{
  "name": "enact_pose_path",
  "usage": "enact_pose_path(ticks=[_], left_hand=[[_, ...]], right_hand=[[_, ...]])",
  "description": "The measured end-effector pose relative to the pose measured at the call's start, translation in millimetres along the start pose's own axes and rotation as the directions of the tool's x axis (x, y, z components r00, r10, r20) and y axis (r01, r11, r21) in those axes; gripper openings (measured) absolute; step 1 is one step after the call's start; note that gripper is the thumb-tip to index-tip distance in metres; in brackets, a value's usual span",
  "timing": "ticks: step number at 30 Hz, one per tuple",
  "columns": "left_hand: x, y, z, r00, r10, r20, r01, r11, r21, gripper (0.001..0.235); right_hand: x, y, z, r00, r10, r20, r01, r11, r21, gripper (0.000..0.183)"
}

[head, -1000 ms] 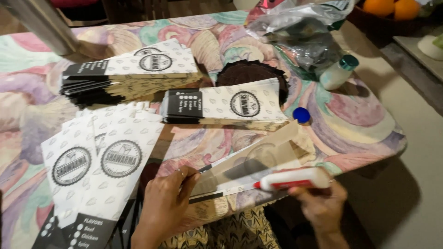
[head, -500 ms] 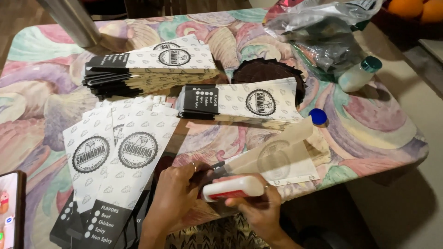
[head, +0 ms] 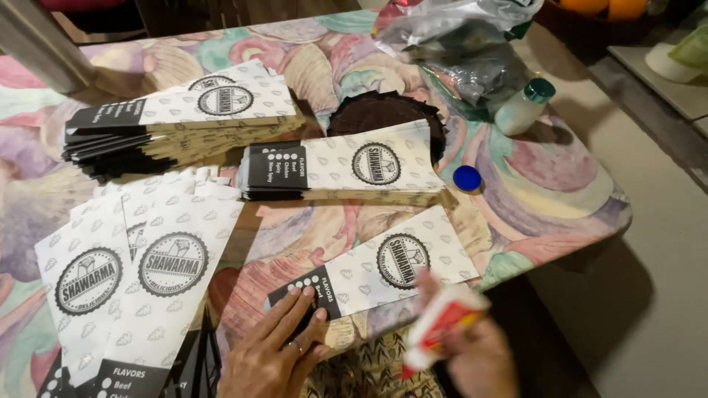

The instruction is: Manually assembling paper bags by applying glue to templates and folding them.

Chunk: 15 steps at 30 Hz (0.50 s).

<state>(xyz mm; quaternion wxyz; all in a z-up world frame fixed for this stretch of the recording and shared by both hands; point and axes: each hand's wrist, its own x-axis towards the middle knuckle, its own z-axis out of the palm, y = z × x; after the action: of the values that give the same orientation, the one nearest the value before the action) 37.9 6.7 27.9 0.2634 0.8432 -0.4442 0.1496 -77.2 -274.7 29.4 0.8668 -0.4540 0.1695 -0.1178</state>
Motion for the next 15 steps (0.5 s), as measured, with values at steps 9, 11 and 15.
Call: enact_pose_path(ticks=[9,11,15], left_hand=[[-13.7,2.8,14.8,0.999,0.050,-0.016,-0.049,0.995,0.083,0.073],[-22.8,6.4,25.1,0.997,0.050,-0.066,-0.043,0.993,0.111,0.075],[-43.1,13.1,31.6,0.993,0.086,-0.085,-0.060,0.961,0.272,0.033]], right_hand=[[27.7,-104.8,-59.1,0.861,-0.246,-0.446,0.110,0.945,-0.309,0.062],[48.0,-118.0,-86.5,0.821,-0.221,-0.526,0.035,0.940,-0.339,0.053],[81.8,-144.4,-85.0,0.891,-0.371,-0.261,-0.076,0.446,-0.892,0.038]])
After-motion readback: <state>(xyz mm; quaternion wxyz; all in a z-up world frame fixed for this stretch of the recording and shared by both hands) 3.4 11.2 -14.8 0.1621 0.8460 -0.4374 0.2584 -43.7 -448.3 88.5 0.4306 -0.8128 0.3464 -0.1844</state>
